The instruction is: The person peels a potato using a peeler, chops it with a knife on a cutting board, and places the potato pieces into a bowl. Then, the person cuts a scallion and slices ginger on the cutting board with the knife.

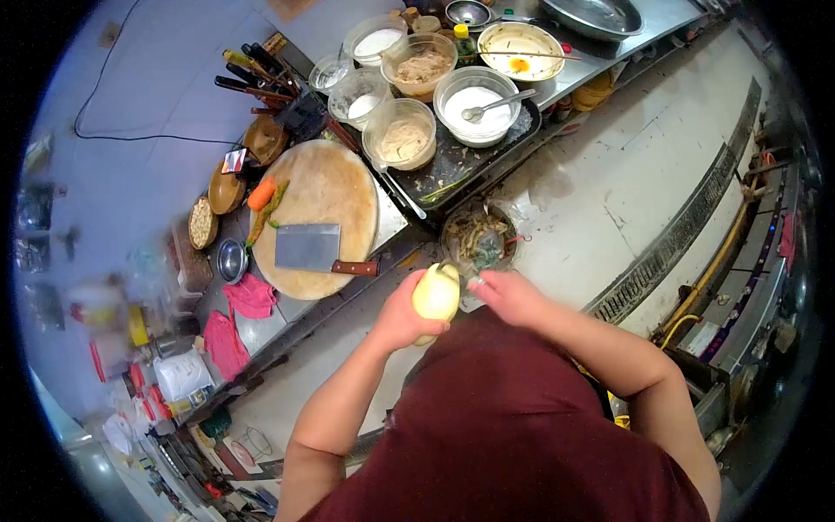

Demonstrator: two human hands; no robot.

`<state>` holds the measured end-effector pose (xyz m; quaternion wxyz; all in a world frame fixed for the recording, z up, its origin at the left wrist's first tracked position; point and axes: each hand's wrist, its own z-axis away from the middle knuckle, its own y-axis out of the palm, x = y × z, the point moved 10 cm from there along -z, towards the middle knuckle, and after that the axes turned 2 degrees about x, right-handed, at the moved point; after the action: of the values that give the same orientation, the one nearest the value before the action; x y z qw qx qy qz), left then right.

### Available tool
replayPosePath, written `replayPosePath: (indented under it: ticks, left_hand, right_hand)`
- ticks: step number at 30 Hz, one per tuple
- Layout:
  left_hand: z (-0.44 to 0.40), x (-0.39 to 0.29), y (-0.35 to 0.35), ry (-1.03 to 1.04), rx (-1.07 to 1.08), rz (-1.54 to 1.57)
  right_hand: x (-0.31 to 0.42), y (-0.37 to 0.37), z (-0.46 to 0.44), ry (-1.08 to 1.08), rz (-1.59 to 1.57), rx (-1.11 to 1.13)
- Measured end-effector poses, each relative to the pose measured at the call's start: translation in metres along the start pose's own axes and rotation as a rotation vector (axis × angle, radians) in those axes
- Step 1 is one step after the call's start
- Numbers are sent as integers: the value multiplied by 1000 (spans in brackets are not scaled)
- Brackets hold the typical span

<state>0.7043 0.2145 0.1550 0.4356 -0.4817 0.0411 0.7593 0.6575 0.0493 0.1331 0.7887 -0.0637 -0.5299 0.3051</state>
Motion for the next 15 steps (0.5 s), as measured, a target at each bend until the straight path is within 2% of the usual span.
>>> replayPosePath:
  ticks: [2, 5, 8, 9, 10, 12, 14, 15]
  left_hand:
    - [0, 0, 3, 1, 19, 71]
    - [4, -4, 10, 43, 84, 137]
    - [3, -7, 7, 53, 65, 149]
    - [3, 2, 1, 6, 14, 44]
    - [1, 1, 0, 6, 22, 39]
    - [-1, 2, 5, -31, 63, 28]
    - [1, 4, 5, -34, 52, 53]
    - [0, 4, 5, -30, 44, 79]
  right_hand:
    - [8, 1, -2, -75, 47, -1]
    - [-44, 3, -19, 98, 219, 28]
    - [-52, 10, -10, 115, 51, -4]
    - [-45, 11, -8, 118, -61, -2]
    - [-32, 7, -4, 122, -67, -6]
    - [10, 2, 2, -56, 1, 30]
    - [-3, 10, -9, -78, 45, 12]
    - [-27, 9, -18, 9, 107, 28]
